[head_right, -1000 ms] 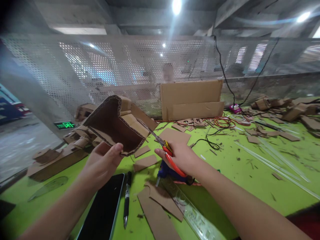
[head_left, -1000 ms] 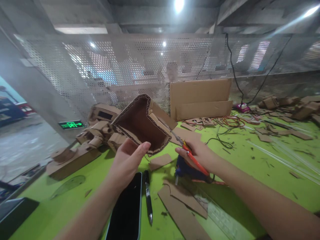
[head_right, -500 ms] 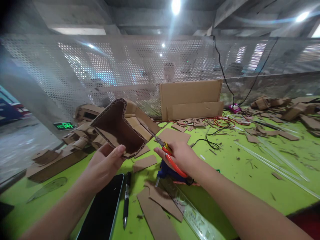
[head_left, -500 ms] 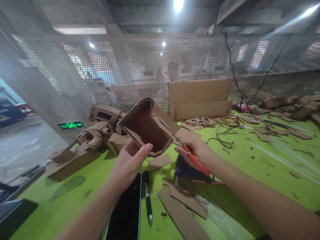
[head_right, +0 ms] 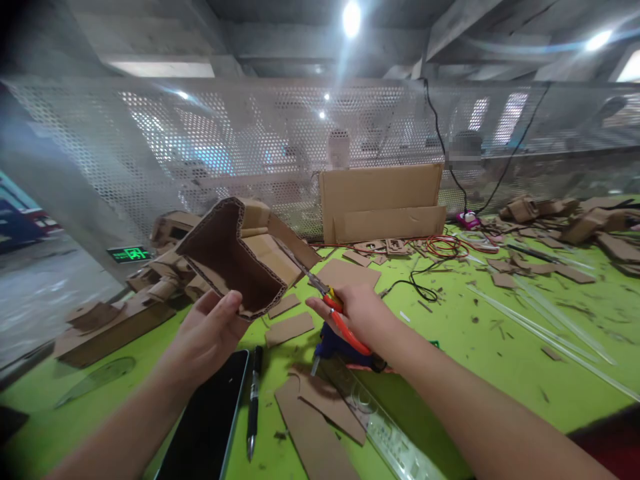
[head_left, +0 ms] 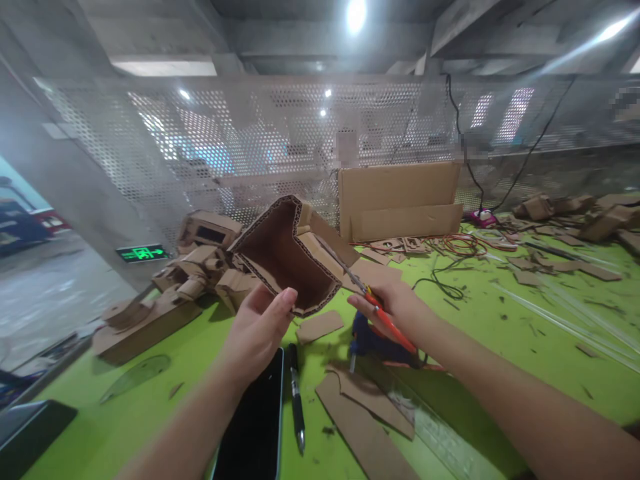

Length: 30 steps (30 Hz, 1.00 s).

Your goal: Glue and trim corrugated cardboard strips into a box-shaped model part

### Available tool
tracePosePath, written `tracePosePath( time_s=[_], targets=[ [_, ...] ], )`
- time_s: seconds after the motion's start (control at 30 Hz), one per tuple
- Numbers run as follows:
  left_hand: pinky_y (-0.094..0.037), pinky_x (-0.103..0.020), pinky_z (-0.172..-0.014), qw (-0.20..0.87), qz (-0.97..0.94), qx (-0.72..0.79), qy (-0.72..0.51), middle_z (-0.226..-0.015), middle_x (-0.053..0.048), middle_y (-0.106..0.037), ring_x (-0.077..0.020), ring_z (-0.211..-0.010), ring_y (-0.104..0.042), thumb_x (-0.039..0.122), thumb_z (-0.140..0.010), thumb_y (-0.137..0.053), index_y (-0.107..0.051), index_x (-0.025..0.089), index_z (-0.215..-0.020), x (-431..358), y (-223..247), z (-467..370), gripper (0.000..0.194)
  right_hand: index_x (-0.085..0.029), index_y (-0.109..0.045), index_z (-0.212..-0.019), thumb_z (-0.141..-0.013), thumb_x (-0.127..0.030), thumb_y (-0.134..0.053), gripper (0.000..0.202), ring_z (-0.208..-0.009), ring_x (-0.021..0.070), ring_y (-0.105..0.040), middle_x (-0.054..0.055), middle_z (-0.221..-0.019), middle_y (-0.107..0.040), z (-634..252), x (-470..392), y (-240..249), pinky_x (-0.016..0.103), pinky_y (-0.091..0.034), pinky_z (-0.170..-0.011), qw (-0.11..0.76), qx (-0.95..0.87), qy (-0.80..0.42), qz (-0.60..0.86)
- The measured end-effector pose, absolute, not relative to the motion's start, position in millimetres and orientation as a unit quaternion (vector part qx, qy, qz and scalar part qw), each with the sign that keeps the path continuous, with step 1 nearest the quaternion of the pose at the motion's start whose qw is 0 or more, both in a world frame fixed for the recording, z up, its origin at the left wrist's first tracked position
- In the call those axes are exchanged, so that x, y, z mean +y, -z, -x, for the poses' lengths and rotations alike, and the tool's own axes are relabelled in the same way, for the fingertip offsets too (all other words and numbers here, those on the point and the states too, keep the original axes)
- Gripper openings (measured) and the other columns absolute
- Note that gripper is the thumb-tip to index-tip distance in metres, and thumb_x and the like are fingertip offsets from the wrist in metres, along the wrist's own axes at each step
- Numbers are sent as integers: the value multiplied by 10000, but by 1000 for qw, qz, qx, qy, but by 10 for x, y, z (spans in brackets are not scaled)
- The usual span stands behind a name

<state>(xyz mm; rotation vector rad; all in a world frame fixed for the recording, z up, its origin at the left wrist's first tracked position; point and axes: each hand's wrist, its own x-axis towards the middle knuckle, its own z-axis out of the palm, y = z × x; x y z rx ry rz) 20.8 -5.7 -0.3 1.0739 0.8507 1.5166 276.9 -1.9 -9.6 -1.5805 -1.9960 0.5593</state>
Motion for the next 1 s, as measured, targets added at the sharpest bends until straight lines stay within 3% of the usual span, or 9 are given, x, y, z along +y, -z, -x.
tracePosePath(
  time_s=[0.13, 0.27, 0.5, 0.67, 0.9, 1.0],
  targets=[
    [-668, -409, -931, 564, -400, 340, -637, -1038, -47, -831, -272, -1046, -789, 424, -728, -962, -756, 217, -962, -82, -46, -278, 374, -226, -511, -737, -961, -793, -467, 612, -578, 149, -477, -15, -630, -542, -2799, -27, 60, 282, -322, -545, 260, -766, -223, 544],
    [-652, -514, -1003, 607, -355, 298, -645, -1157, -57, -832, -309, -1151, -766, 414, -789, -920, -753, 216, -919, -147, -93, -345, 291, -229, -548, -869, -1015, -730, -422, 537, -684, 178, -552, 4, -782, -619, -2803, -103, -25, 295, -392, -613, 231, -780, -271, 515],
    [-654, -396, -1001, 628, -356, 230, -653, -1235, -37, -820, -272, -1226, -745, 415, -894, -829, -782, 264, -1194, -190, -116, -374, 339, -232, -506, -896, -1035, -726, -392, 525, -720, 188, -549, 12, -826, -608, -2781, -241, -104, 303, -391, -634, 204, -792, -281, 503],
    [-592, -422, -1111, 640, -351, 221, -647, -1276, 1, -805, -281, -1365, -655, 394, -921, -799, -779, 284, -1217, -199, -112, -370, 316, -247, -453, -958, -1027, -740, -406, 500, -725, 186, -527, 11, -868, -600, -2776, -281, -71, 301, -373, -624, 206, -789, -260, 518],
    [-673, -400, -979, 607, -334, 203, -692, -1317, -15, -787, -310, -1435, -590, 435, -966, -730, -742, 289, -1293, -185, -276, -277, 358, -256, -388, -969, -1008, -739, -450, 488, -711, 185, -512, -6, -840, -558, -2796, -232, -6, 300, -374, -613, 190, -803, -233, 514],
    [-684, -416, -955, 562, -343, 193, -728, -1256, -23, -810, -302, -1347, -665, 427, -998, -684, -746, 265, -1285, -125, -370, -187, 335, -255, -393, -950, -1012, -732, -443, 484, -714, 190, -512, -2, -834, -560, -2803, -161, 56, 302, -361, -618, 187, -798, -231, 524]
  ],
)
